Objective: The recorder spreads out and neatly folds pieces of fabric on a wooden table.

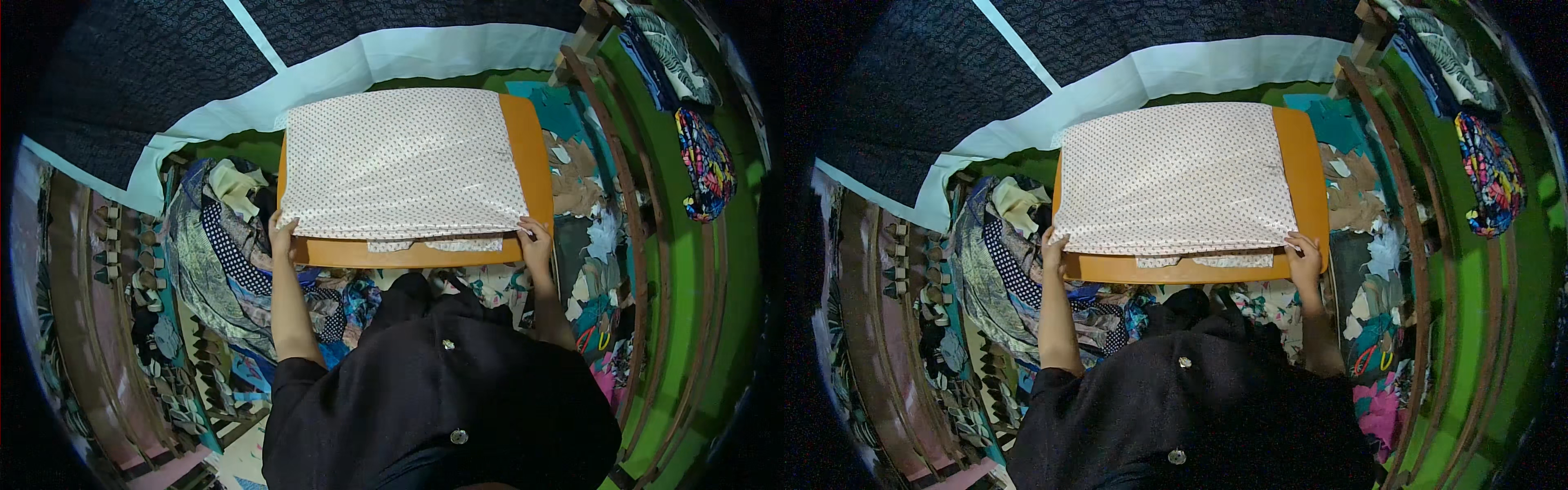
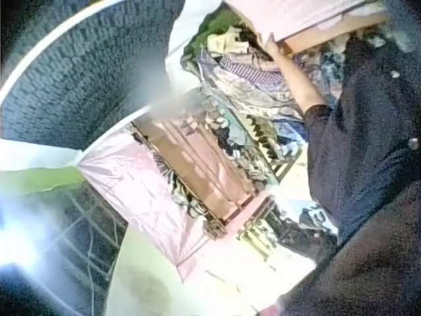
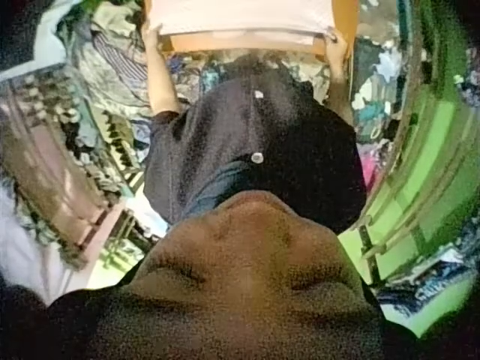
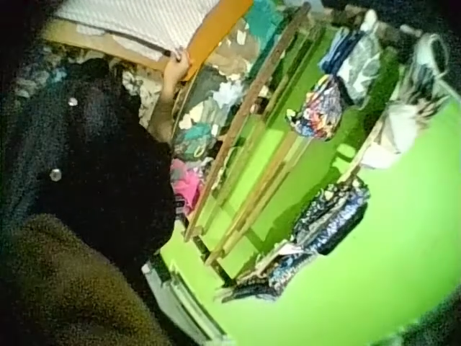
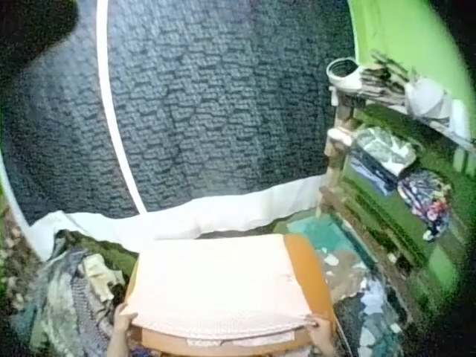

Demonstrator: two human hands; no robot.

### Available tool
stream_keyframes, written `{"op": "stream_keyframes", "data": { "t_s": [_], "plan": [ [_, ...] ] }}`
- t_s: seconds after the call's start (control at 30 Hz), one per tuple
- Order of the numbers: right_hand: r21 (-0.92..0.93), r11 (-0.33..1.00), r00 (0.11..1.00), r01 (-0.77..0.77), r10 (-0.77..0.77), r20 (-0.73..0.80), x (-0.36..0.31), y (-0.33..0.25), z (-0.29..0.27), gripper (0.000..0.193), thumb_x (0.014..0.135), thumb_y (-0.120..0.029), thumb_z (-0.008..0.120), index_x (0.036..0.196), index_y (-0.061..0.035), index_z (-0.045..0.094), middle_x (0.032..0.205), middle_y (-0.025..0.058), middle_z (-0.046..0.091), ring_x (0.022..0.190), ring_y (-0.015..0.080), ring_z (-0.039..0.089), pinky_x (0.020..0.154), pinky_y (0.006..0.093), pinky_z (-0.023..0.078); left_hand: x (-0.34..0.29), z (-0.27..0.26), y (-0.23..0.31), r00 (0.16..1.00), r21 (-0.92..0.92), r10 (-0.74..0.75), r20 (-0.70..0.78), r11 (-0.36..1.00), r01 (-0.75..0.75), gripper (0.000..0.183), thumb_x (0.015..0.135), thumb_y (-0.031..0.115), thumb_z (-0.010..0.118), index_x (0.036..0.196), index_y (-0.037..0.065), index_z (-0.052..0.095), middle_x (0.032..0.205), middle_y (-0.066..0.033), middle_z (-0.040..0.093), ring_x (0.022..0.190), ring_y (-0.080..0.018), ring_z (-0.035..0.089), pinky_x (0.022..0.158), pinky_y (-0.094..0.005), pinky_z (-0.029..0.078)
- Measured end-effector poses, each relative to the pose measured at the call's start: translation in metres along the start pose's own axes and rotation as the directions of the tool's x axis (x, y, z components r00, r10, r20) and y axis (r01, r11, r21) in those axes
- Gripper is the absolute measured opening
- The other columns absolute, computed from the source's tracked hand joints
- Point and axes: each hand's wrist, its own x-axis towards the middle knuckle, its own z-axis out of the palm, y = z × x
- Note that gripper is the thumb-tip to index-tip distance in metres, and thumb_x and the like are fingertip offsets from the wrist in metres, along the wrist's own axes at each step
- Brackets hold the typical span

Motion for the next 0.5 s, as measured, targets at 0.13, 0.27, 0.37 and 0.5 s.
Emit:
{"op": "stream_keyframes", "data": {
  "t_s": [0.13,0.27,0.37,0.5],
  "plan": [
    [-0.054,0.99,0.991,0.129,-0.132,-0.04,-0.022,-0.017,-0.009,0.01,0.074,-0.003,0.06,0.082,-0.0011,0.064,0.099,0.0108,0.063,0.097,0.0265,0.057,0.104,0.0488,0.016,-0.01,-0.007,0.007,0.997,-0.09,0.076,-0.015,0.993,-0.077,0.056,0.074,-0.01,0.058,0.124,0.004,0.036,0.112,-0.0177,0.052,0.093,-0.0259,0.056,0.077,-0.0333,0.049],
    [-0.147,0.986,0.997,0.078,-0.078,0.009,-0.046,0.009,-0.003,0.013,0.076,-0.006,0.057,0.085,-0.0017,0.064,0.101,0.0127,0.061,0.1,0.0281,0.055,0.105,0.0516,0.012,-0.019,-0.019,-0.015,0.986,0.239,0.15,-0.07,0.962,-0.129,0.061,0.068,-0.008,0.066,0.12,0.001,0.037,0.105,-0.0137,0.053,0.09,-0.0226,0.056,0.073,-0.0297,0.049],
    [-0.192,0.981,0.999,-0.038,0.038,-0.003,-0.055,0.04,0.015,0.013,0.074,-0.009,0.059,0.084,-0.004,0.065,0.1,0.0125,0.061,0.095,0.0261,0.057,0.104,0.0525,0.01,-0.011,-0.026,-0.039,0.983,0.346,0.176,-0.053,0.927,-0.147,0.057,0.066,-0.005,0.068,0.116,0.0,0.039,0.099,-0.0129,0.054,0.085,-0.0188,0.056,0.064,-0.0266,0.048],
    [-0.467,0.878,0.966,-0.107,0.203,0.161,-0.041,0.034,0.019,0.016,0.074,-0.014,0.059,0.086,-0.0054,0.065,0.104,0.012,0.058,0.104,0.0285,0.052,0.101,0.0562,0.015,-0.005,-0.019,-0.044,0.968,0.595,0.231,-0.101,0.794,-0.128,0.062,0.061,0.0,0.07,0.115,-0.001,0.04,0.099,-0.0157,0.055,0.087,-0.0251,0.055,0.072,-0.0315,0.045]
  ]
}}
